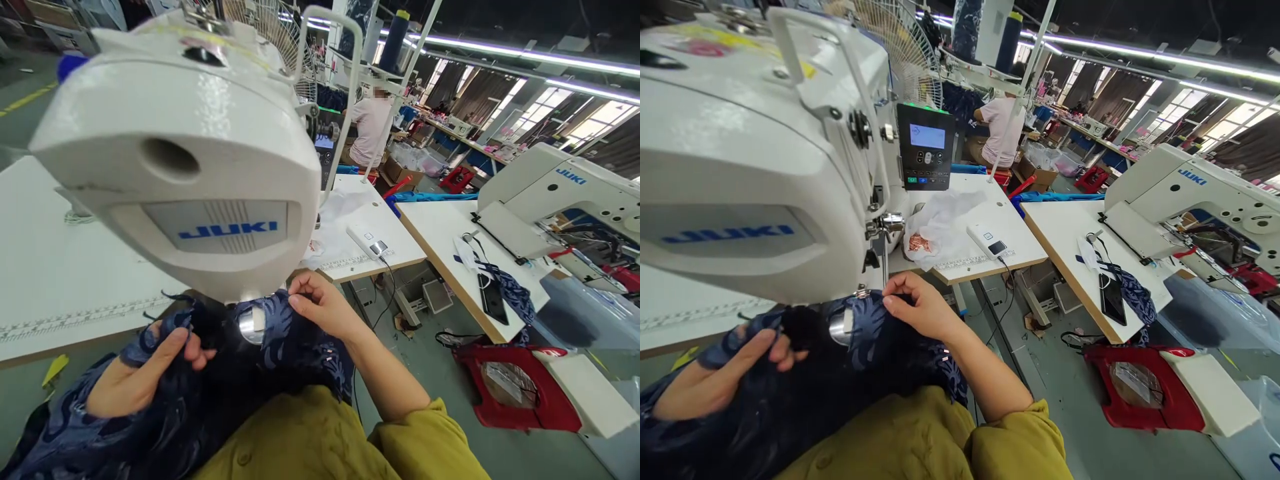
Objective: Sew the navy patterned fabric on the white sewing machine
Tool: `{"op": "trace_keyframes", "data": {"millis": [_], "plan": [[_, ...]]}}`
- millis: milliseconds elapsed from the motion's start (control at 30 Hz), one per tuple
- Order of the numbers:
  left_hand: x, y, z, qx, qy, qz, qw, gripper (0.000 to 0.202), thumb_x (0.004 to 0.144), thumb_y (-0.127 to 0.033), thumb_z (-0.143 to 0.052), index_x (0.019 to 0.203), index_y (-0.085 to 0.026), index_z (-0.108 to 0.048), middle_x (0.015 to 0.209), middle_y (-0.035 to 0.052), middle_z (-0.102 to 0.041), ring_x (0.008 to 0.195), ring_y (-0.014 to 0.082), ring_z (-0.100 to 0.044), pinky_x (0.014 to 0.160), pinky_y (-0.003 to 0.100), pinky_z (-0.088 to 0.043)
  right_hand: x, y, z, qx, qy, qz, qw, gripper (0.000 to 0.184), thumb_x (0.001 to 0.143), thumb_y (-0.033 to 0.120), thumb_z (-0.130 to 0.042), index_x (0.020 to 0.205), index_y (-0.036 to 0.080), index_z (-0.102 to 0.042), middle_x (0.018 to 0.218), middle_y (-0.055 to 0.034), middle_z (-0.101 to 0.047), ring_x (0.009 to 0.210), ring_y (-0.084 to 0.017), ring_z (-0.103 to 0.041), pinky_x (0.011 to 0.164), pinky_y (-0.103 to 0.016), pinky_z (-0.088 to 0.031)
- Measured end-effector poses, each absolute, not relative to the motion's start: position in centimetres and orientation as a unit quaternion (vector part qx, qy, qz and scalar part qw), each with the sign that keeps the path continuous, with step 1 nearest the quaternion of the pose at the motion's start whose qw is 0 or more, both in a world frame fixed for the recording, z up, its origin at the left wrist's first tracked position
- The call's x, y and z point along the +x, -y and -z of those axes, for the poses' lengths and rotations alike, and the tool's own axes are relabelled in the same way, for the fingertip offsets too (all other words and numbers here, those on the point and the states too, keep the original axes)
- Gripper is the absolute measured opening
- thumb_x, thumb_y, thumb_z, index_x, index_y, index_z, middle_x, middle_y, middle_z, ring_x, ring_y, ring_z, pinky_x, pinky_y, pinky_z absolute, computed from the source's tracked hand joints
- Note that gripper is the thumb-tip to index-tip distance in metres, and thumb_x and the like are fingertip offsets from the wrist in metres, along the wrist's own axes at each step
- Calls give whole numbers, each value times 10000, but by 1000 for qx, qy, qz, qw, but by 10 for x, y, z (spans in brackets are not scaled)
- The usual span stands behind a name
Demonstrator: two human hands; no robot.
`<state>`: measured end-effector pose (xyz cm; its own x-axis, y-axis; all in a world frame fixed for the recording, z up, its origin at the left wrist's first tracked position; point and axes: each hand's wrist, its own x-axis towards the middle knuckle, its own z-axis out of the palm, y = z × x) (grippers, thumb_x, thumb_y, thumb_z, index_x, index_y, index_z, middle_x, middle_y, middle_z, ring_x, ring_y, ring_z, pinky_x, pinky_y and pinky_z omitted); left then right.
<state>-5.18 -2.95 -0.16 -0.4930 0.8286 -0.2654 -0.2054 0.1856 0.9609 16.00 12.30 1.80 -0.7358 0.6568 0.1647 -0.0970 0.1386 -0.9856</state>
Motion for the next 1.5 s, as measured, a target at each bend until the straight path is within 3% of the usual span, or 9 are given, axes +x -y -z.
{"op": "trace_keyframes", "data": {"millis": [100, 267, 433, 500, 633, 867, 1100, 1300, 1500], "plan": [[-46, 32, -4, 278, -661, -561, 414, 359, 795, -565, -644, 644, -240, -634, 382, -61, -520, 454, 119, -551, 582, 250, -562, 172, -113, -24, -201, 692, -636, 276, 115, 838, 286, -614, 911, 209, -570, 844, 12, -568, 737, -112, -537, 709, -246, -449], [-39, 35, -6, 269, -638, -573, 438, 319, 696, -496, -761, 695, -206, -629, 412, -63, -590, 422, 114, -554, 556, 271, -571, 222, -109, -13, -185, 737, -635, 143, 76, 842, 234, -559, 901, 205, -597, 726, 29, -546, 615, -101, -481, 604, -230, -408], [-31, 36, -3, 278, -594, -570, 494, 291, 692, -437, -768, 664, -191, -614, 443, -44, -632, 346, 76, -515, 483, 228, -525, 260, -119, 36, -298, 850, -433, -32, 240, 770, 122, -576, 956, 242, -667, 658, 29, -582, 598, -146, -532, 580, -248, -405], [-25, 36, -2, 263, -575, -566, 530, 295, 678, -420, -783, 780, -190, -627, 533, -21, -699, 313, 63, -498, 448, 220, -502, 255, -115, 43, -328, 863, -383, -24, 178, 780, 147, -602, 922, 214, -686, 772, -37, -647, 738, -211, -608, 684, -306, -456], [-11, 37, 0, 272, -550, -527, 588, 379, 681, -432, -789, 921, -159, -685, 561, 10, -716, 314, 72, -520, 451, 227, -507, 209, -96, 28, -244, 855, -437, 134, 333, 987, 285, -378, 1254, 219, -567, 1224, -106, -610, 1171, -237, -542, 993, -368, -401], [-7, 54, -4, 328, -569, -441, 612, 424, 700, -537, -749, 554, -155, -640, 542, 28, -683, 351, 51, -487, 454, 212, -461, 158, -86, 14, -70, 801, -593, 29, 283, 943, 399, -497, 933, 151, -634, 792, -2, -592, 711, -121, -539, 664, -213, -432], [-29, 57, -8, 343, -641, -537, 428, 516, 736, -490, -712, 1157, -239, -550, 447, -114, -513, 390, 75, -423, 432, 201, -335, 186, -100, -42, -182, 836, -515, 63, 217, 883, 401, -616, 835, 191, -650, 738, 37, -598, 660, -94, -513, 606, -189, -370], [-30, 9, -19, 414, -689, -523, 282, 238, 764, -454, -669, 763, -234, -576, 424, -93, -528, 423, 118, -505, 523, 256, -425, 174, -133, -47, -243, 848, -441, 165, 188, 895, 327, -558, 777, 184, -588, 708, 44, -537, 664, -99, -466, 613, -203, -349], [-23, -10, -23, 453, -711, -492, 219, 458, 779, -509, -640, 432, -243, -505, 381, -54, -515, 400, 145, -536, 484, 268, -488, 163, -203, -27, -256, 894, -341, 138, 259, 937, 335, -479, 830, 168, -645, 733, 14, -611, 689, -132, -541, 633, -227, -419]]}}
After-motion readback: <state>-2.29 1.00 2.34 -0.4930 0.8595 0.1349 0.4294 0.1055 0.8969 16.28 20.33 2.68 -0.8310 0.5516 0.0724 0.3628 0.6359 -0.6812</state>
